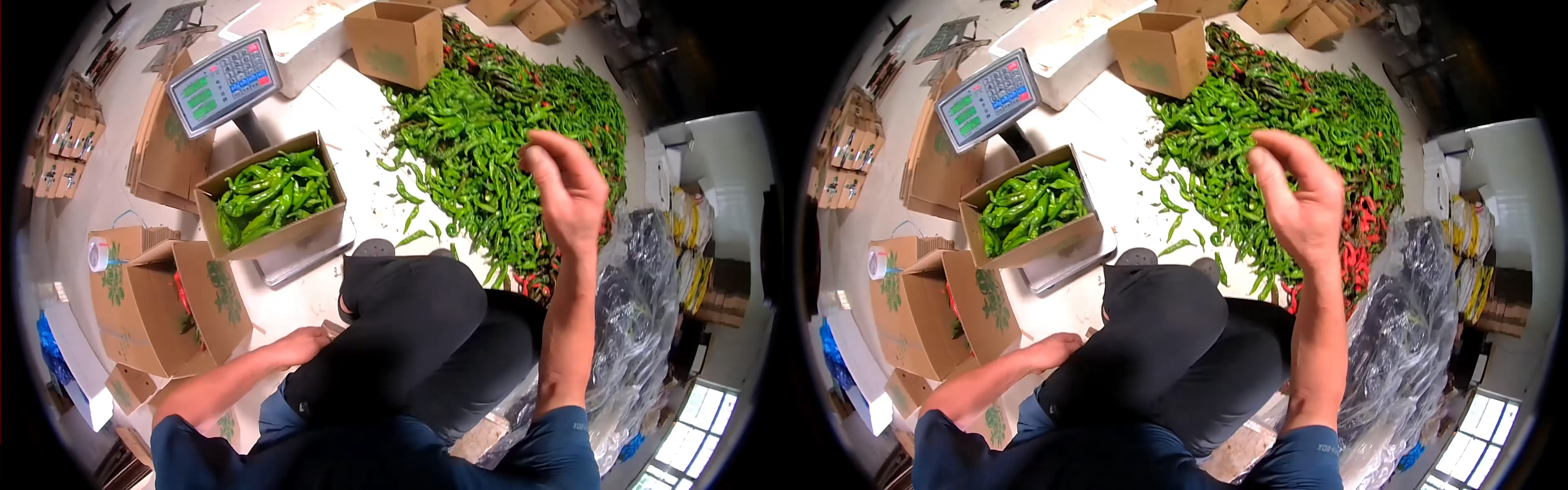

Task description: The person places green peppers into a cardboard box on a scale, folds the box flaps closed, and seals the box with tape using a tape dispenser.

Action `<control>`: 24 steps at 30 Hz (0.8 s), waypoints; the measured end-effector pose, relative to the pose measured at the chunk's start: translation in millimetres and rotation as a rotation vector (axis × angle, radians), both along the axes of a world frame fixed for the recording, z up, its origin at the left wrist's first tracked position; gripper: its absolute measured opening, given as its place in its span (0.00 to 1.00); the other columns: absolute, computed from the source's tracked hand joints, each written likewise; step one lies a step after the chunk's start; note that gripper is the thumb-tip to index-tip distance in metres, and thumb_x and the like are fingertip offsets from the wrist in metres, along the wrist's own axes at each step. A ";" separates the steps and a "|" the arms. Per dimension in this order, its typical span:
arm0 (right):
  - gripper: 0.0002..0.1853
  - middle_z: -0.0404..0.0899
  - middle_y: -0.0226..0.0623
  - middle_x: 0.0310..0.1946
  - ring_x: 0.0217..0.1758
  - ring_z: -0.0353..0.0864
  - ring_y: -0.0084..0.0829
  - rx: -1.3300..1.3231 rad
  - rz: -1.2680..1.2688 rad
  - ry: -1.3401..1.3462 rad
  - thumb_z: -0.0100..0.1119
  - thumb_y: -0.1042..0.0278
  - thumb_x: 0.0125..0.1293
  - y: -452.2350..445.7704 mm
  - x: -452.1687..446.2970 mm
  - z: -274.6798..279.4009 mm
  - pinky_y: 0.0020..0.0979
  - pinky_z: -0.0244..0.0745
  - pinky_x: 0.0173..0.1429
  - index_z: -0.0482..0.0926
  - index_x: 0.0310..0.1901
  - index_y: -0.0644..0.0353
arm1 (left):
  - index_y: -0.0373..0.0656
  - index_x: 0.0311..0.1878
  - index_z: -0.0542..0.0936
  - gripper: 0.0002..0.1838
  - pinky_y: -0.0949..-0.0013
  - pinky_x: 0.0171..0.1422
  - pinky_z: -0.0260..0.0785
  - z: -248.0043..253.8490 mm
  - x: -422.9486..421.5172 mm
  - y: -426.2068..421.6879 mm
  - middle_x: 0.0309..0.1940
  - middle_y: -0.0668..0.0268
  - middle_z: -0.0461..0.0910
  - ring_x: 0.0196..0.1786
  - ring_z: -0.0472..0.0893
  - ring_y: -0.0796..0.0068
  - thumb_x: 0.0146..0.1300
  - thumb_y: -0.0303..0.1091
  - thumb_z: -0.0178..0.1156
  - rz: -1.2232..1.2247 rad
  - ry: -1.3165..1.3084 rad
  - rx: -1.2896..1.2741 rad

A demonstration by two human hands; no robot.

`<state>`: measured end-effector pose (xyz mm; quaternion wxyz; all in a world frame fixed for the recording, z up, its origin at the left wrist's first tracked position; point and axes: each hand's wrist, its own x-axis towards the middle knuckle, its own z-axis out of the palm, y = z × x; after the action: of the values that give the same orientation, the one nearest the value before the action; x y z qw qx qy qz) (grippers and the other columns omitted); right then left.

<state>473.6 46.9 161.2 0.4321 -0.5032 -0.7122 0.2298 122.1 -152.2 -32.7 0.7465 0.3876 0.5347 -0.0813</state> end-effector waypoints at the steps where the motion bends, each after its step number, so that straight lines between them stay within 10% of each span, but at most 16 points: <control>1: 0.11 0.87 0.34 0.40 0.41 0.85 0.21 0.046 0.015 0.084 0.65 0.76 0.72 -2.3 -4.1 10.1 0.24 0.80 0.49 0.84 0.54 0.67 | 0.39 0.52 0.83 0.15 0.68 0.52 0.70 6.1 3.8 2.0 0.42 0.65 0.81 0.46 0.77 0.74 0.74 0.37 0.51 0.047 -0.073 -0.021; 4: 0.09 0.87 0.32 0.39 0.41 0.84 0.20 0.124 0.009 0.154 0.63 0.78 0.73 2.8 -1.7 14.0 0.23 0.80 0.47 0.83 0.53 0.68 | 0.34 0.51 0.84 0.18 0.66 0.65 0.70 41.6 11.3 27.0 0.50 0.56 0.85 0.56 0.81 0.66 0.74 0.37 0.51 0.008 -0.175 0.096; 10: 0.08 0.85 0.26 0.34 0.36 0.80 0.15 -0.174 -0.109 0.144 0.65 0.72 0.73 31.1 40.8 -67.3 0.21 0.76 0.41 0.86 0.49 0.64 | 0.40 0.47 0.83 0.15 0.71 0.45 0.70 -37.8 -8.6 -19.4 0.34 0.70 0.79 0.39 0.76 0.79 0.72 0.41 0.55 -0.238 0.144 0.182; 16: 0.16 0.90 0.45 0.44 0.44 0.89 0.34 -0.395 -0.067 -0.278 0.64 0.64 0.71 41.4 70.2 -136.9 0.33 0.82 0.51 0.85 0.54 0.65 | 0.47 0.51 0.84 0.16 0.68 0.21 0.55 57.1 26.8 32.8 0.35 0.67 0.79 0.33 0.74 0.79 0.70 0.44 0.54 0.070 -0.033 -0.095; 20: 0.18 0.89 0.49 0.48 0.49 0.90 0.41 -0.475 -0.002 -0.360 0.65 0.63 0.71 40.6 73.1 -156.5 0.36 0.82 0.57 0.84 0.56 0.66 | 0.36 0.54 0.85 0.20 0.67 0.65 0.72 47.4 19.2 24.4 0.53 0.53 0.85 0.57 0.82 0.65 0.73 0.40 0.52 0.035 -0.118 0.089; 24: 0.18 0.89 0.49 0.48 0.50 0.90 0.40 -0.530 -0.009 -0.342 0.64 0.62 0.71 39.3 78.5 -158.9 0.36 0.82 0.58 0.84 0.56 0.66 | 0.33 0.48 0.85 0.19 0.64 0.62 0.74 -2.7 13.5 -9.0 0.46 0.53 0.86 0.54 0.85 0.60 0.73 0.39 0.51 -0.088 0.120 0.145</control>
<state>552.1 86.3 2.3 0.1606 -0.6328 -0.6876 0.3177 135.7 -161.2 -35.5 0.6789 0.4581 0.5654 -0.0981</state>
